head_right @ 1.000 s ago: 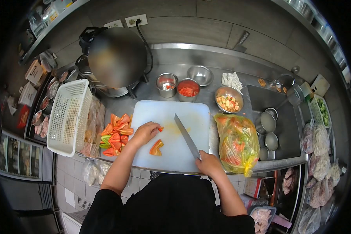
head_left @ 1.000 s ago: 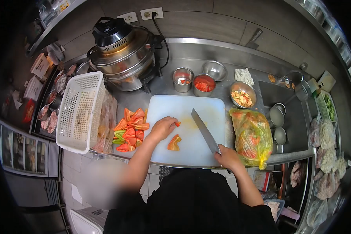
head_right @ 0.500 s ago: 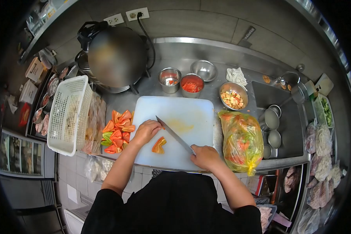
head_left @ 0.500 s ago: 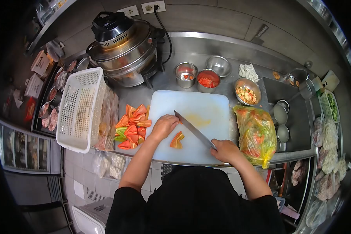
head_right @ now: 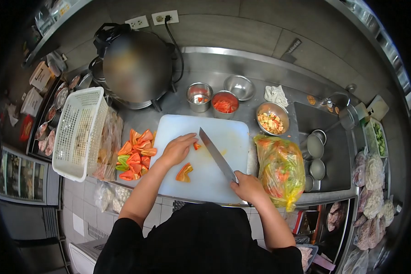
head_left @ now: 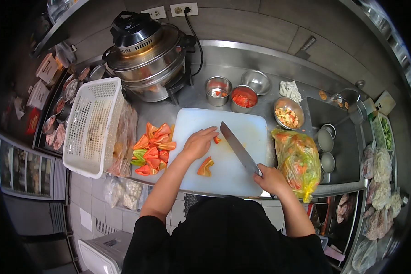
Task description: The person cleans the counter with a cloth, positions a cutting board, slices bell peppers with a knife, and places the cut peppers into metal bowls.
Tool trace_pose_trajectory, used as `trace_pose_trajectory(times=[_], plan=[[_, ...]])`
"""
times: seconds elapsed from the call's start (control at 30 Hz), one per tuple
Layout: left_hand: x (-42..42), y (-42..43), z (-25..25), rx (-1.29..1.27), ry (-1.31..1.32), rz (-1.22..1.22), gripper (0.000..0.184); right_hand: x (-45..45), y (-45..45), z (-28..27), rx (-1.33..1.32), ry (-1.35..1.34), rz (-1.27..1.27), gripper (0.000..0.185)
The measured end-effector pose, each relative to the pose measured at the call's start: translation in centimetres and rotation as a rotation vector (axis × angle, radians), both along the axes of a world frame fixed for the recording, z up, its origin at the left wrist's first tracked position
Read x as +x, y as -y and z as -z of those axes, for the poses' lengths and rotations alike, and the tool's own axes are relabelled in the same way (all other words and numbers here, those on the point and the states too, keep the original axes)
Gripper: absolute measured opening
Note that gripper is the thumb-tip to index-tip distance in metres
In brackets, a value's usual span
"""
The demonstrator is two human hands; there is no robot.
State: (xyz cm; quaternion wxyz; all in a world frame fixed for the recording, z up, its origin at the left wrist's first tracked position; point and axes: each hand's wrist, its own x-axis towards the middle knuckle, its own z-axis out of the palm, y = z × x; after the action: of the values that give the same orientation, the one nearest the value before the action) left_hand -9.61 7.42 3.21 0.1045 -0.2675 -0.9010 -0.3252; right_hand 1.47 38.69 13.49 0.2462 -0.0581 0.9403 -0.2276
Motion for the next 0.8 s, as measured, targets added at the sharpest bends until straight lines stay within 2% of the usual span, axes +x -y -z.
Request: trace_pose_trajectory(times=[0.17, 0.3, 0.43, 0.5, 0.57, 0.7, 0.8], plan=[[-1.3, -0.5, -0.1, -0.167, 0.163, 0.101, 0.037, 1.1, -0.7, 1.3, 0.029, 0.026, 0.033, 0.036], [-0.8, -0.8, 0.2, -0.174, 0.140, 0.084, 0.033, 2.0, -0.9, 3.7, -0.025, 0.039, 0.112, 0.036], [0.1, -1.0, 0.8, -0.066, 0.113, 0.029, 0.031, 2.1, -1.2, 4.6, -0.041, -0.015, 0.069, 0.037], [0.3, -1.1, 0.6, -0.030, 0.110, 0.006, 0.030, 2.0, -1.2, 4.5, -0.042, -0.013, 0.061, 0.037], [0.4, -1.1, 0.3, -0.139, 0.126, -0.003, 0.024, 2.1, -1.1, 3.8, -0.050, -0.006, 0.067, 0.034], [0.3, -0.7, 0.2, -0.137, 0.077, 0.036, 0.019, 1.7, -1.1, 2.3, -0.013, 0.022, -0.010, 0.034], [0.1, -0.7, 0.3, -0.134, 0.044, 0.040, 0.017, 1.4, -0.9, 1.8, -0.015, -0.043, -0.042, 0.033]])
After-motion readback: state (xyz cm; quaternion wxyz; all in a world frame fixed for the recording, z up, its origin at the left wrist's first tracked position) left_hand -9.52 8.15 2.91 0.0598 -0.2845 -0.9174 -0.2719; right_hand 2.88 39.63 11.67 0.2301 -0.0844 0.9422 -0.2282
